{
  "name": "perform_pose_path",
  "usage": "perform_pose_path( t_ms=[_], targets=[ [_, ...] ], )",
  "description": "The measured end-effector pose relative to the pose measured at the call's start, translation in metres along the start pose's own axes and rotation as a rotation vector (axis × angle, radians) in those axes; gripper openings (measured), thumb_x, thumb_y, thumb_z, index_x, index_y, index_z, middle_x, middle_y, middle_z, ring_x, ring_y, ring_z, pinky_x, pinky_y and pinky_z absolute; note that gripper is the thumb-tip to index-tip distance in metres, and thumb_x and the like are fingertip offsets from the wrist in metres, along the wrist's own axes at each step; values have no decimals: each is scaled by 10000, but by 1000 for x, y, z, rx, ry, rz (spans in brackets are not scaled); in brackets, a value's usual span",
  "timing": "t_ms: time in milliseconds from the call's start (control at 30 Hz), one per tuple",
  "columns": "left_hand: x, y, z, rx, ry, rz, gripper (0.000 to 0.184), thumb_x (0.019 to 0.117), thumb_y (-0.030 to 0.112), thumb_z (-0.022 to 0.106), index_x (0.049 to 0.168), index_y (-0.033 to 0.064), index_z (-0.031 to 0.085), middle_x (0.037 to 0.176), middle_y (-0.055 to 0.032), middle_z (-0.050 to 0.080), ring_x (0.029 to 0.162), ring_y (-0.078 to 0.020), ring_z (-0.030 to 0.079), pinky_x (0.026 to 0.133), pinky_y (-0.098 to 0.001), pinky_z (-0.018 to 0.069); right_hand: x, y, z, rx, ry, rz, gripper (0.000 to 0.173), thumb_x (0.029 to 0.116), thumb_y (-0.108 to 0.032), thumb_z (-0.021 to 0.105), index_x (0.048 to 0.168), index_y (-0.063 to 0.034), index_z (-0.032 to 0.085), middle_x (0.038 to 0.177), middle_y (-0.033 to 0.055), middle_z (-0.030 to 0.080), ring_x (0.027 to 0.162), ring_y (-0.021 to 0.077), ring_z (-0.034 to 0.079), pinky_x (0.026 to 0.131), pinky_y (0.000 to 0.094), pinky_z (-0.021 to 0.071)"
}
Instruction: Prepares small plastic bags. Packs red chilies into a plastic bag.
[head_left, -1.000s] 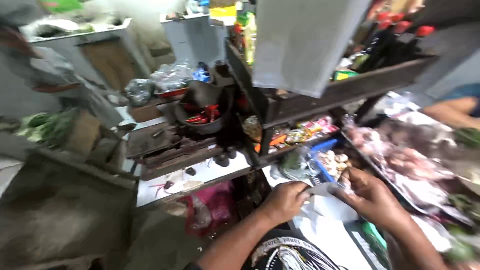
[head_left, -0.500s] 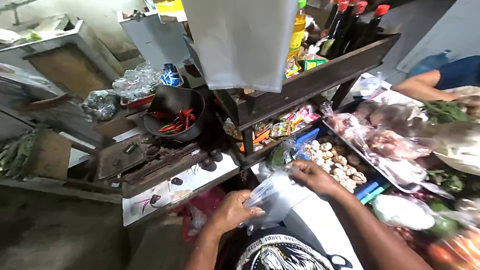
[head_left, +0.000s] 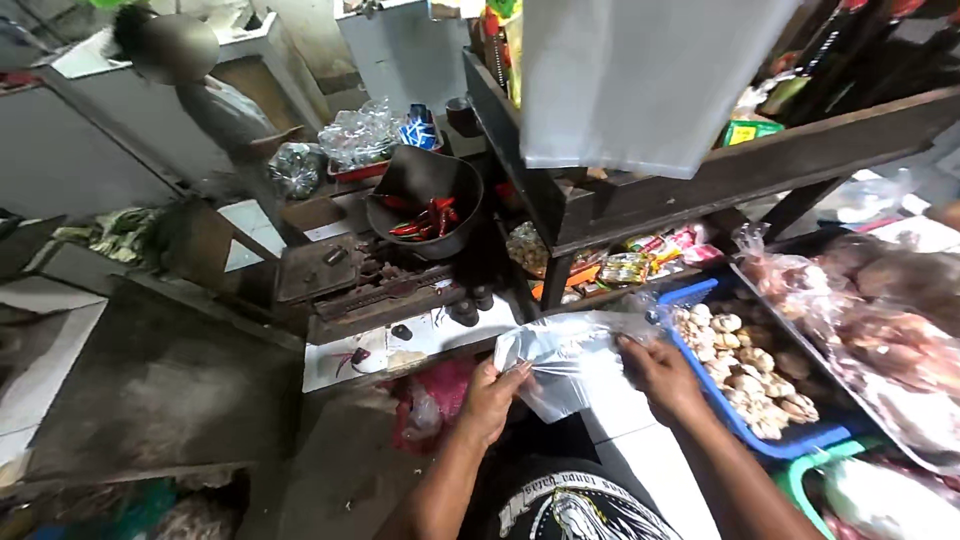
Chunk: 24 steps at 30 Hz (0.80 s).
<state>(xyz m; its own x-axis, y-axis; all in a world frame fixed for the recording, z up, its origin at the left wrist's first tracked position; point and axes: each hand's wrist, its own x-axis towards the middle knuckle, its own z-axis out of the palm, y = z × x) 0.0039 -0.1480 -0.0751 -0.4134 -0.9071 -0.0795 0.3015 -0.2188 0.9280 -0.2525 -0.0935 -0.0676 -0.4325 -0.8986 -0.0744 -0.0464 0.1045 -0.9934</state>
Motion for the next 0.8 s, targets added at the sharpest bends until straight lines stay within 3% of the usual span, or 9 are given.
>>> perform_pose_path(
  t_ms=[67, 100, 133, 167, 200, 300, 433, 700, 800],
  targets=[
    [0, -6, 4, -16, 37, -9, 214, 994, 28, 586, 1175, -84, 598, 978, -172, 727, 882, -264, 725, 842, -447, 619, -13, 3, -4, -297, 105, -112, 535, 945, -361, 715, 1335, -30, 558, 1066, 91, 680, 884, 142, 667, 769, 337, 590],
    [0, -8, 8, -6, 68, -11, 227, 977, 18, 612, 1178, -86, 603, 986, -170, 724, 886, -253, 720, 838, -434, 619, -19, 3, -7, -442, 154, -209, 808, 886, -448, 763, 1480, -2, 446, 1332, 180, 605, 1179, 240, 618, 1002, 433, 540],
    [0, -10, 12, 20, 109, -12, 225, 962, 30, 647, 1159, -76, 624, 973, -153, 725, 872, -228, 716, 822, -407, 618, -25, 1, -9, -549, 217, -341, 935, 844, -490, 787, 1510, 40, 401, 1453, 282, 502, 1336, 377, 514, 1114, 549, 443],
    [0, -10, 16, 58, 147, -16, 217, 961, 75, 678, 1128, -61, 654, 963, -132, 731, 871, -204, 717, 822, -388, 618, -29, -2, -9, -610, 278, -474, 895, 833, -484, 792, 1457, 65, 459, 1438, 334, 488, 1340, 454, 487, 1106, 602, 422],
    [0, -10, 20, 102, 177, -29, 214, 972, 137, 687, 1091, -41, 680, 948, -109, 737, 871, -182, 720, 826, -377, 618, -35, -5, -6, -619, 299, -564, 739, 850, -446, 787, 1346, 51, 558, 1338, 310, 557, 1245, 427, 551, 1025, 571, 485],
    [-6, -12, 31, 206, 91, -78, 194, 975, 157, 680, 1059, -17, 698, 927, -88, 736, 855, -165, 716, 810, -366, 614, -54, -2, 11, -434, 2, -464, 329, 921, -346, 728, 1109, -78, 695, 1003, 36, 711, 845, 120, 685, 670, 299, 598],
    [-14, -15, 41, 103, -106, -111, 283, 888, 56, 771, 1133, -51, 679, 1009, -140, 758, 934, -219, 741, 892, -412, 619, -60, 22, 25, -82, -337, -282, 193, 902, -210, 778, 1047, -86, 752, 932, 23, 751, 793, 145, 714, 710, 314, 630],
    [-23, 13, 23, -279, 177, -59, 86, 969, 25, 581, 1033, 38, 526, 943, -123, 678, 838, -251, 699, 785, -461, 609, -61, 57, 5, -41, -36, -114, 84, 921, -130, 652, 898, -55, 681, 768, 27, 680, 625, 112, 630, 544, 259, 535],
    [-20, 16, 7, -73, 211, 44, 115, 947, 43, 626, 957, 54, 512, 836, -61, 611, 712, -167, 628, 664, -359, 582, -64, 78, -10, -214, -187, -17, 250, 896, -265, 713, 1054, -71, 699, 938, 49, 727, 794, 160, 698, 688, 354, 601]
  ],
)
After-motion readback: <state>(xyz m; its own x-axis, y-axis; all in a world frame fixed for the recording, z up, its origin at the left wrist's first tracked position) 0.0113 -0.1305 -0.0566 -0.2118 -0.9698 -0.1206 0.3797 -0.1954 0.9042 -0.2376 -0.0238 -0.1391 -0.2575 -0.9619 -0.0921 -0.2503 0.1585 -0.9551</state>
